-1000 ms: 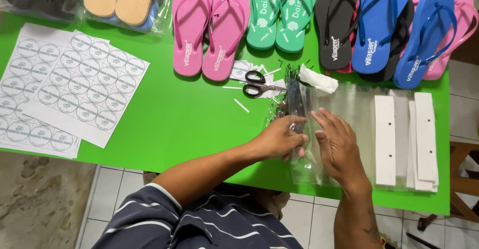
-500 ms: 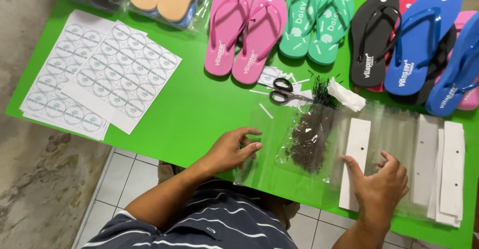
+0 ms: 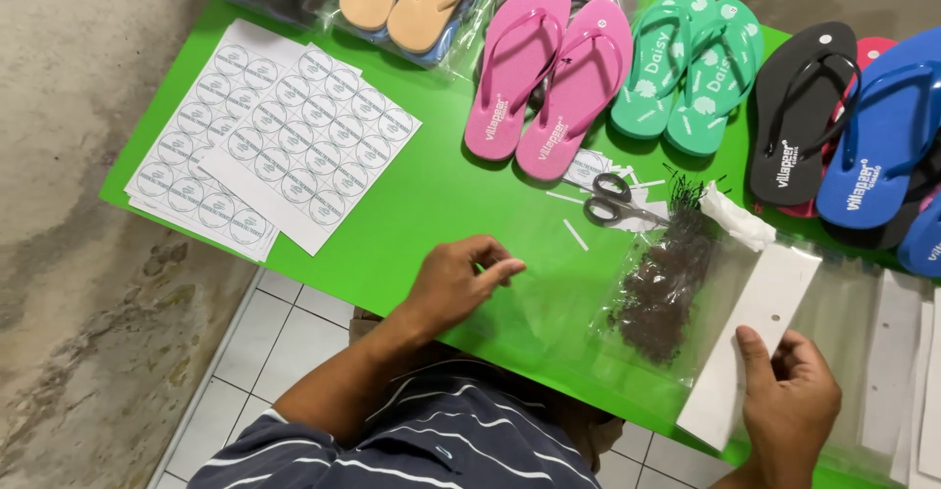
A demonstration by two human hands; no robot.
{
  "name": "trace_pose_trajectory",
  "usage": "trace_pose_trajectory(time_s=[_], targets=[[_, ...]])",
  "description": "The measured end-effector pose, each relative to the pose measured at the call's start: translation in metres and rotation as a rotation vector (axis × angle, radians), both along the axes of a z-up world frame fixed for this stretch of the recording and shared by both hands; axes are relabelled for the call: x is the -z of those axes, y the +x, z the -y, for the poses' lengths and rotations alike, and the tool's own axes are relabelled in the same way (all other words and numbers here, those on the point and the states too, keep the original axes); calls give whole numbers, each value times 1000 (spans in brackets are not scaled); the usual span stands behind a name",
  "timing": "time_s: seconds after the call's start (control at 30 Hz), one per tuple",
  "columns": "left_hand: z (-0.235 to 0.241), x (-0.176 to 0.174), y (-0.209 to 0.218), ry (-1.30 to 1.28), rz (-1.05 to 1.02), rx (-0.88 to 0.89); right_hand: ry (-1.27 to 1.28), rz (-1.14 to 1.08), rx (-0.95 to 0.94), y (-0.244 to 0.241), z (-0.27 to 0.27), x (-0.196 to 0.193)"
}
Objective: Packaging pairs of flip-flops into plastic bags and attaching cardboard headers.
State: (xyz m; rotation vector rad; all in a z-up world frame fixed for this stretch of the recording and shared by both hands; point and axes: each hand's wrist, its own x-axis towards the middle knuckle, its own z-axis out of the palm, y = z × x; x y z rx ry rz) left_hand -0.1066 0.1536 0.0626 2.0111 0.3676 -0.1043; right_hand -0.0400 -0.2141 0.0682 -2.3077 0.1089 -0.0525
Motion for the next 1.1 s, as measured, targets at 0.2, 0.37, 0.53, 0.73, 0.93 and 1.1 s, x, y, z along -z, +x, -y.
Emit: trace_pose_trajectory(time_s=[0.2, 0.37, 0.53, 0.73, 0.93, 1.1], targets=[[-93, -36, -26, 64, -91, -391, 265, -196, -160, -6, -95, -40], [-148, -38, -46, 206, 13, -562, 405, -211, -323, 5, -171, -4], [-185, -11, -51, 361, 92, -584, 567, -304, -377, 16, -221, 31], [-150, 38, -25, 960, 406, -553, 435, -349, -384, 22, -236, 41], [-49, 55, 22, 197, 509, -93, 458, -343, -353, 21, -236, 41], [-35, 30, 69, 172, 387, 21, 479, -285, -346, 18, -234, 47]])
